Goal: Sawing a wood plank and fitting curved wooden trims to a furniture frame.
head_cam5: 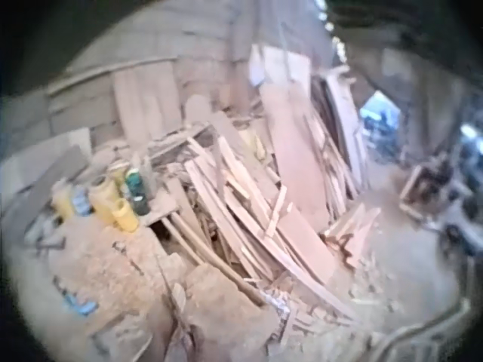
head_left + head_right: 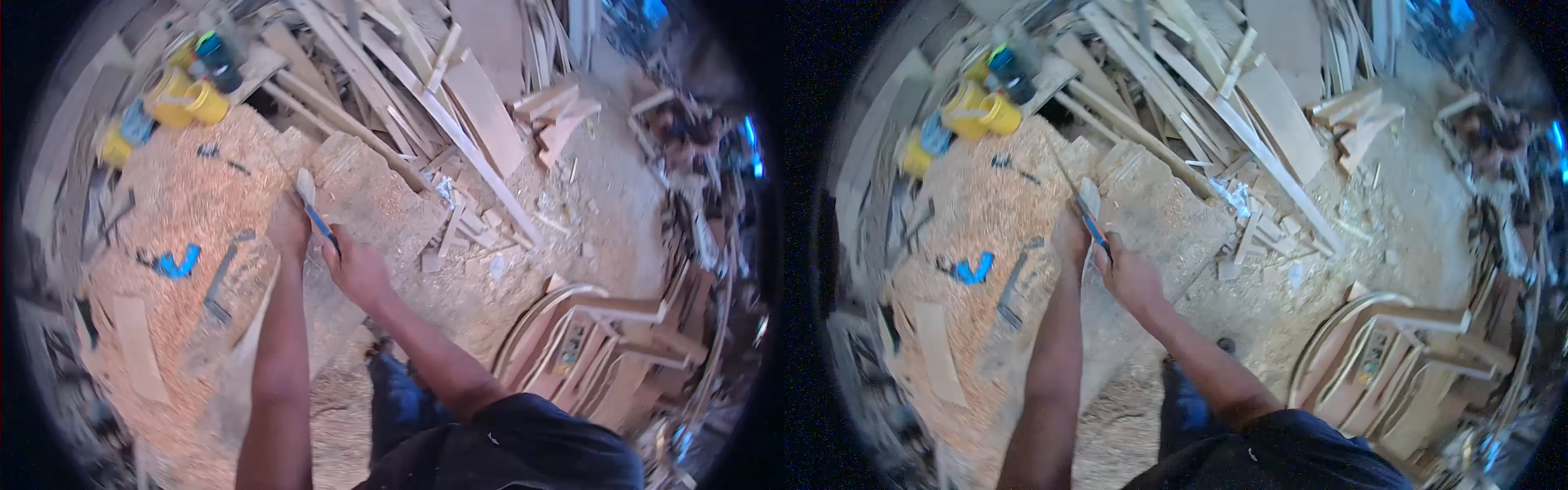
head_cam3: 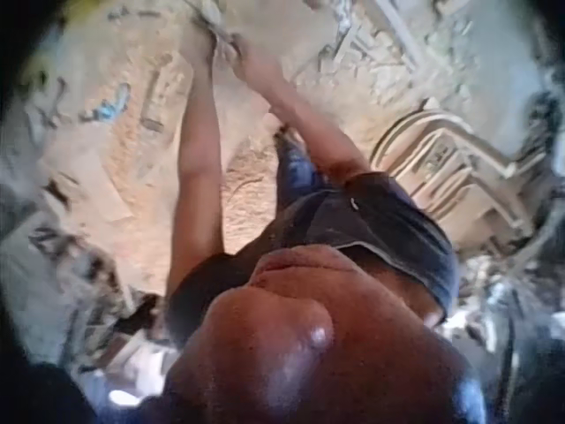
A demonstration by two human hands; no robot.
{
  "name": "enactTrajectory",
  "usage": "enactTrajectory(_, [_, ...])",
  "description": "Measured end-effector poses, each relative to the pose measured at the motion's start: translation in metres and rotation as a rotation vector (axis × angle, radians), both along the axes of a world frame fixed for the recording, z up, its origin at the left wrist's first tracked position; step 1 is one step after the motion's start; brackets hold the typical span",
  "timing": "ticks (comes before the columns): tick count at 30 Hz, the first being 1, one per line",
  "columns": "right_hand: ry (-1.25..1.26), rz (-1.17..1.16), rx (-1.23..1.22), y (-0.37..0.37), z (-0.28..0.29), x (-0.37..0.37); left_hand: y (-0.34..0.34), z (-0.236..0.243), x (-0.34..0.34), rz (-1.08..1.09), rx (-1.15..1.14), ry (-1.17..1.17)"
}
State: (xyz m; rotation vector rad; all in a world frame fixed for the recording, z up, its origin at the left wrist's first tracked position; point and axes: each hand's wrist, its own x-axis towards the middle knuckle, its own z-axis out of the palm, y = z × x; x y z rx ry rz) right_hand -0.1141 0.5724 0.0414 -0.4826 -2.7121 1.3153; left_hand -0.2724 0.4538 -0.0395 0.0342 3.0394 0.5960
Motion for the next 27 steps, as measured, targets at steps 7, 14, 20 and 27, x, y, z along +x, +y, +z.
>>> enactTrajectory(7, [0.064, 0.017, 0.048, -0.003, -0.002, 0.006, -0.017, -0.001, 0.017, -0.033, 0.252, 0.018])
enactTrajectory(14, [0.017, 0.005, 0.046, 0.018, 0.015, 0.019, 0.011, 0.019, 0.019, 0.026, -0.031, -0.174])
enactTrajectory(20, [-0.202, -0.001, -0.078, 0.037, 0.077, 0.145, -0.004, 0.036, 0.025, 0.094, -0.012, -0.321])
enactTrajectory(27, [-0.147, -0.039, -0.033, 0.032, 0.056, 0.087, -0.003, 0.022, 0.024, 0.080, -0.068, -0.207])
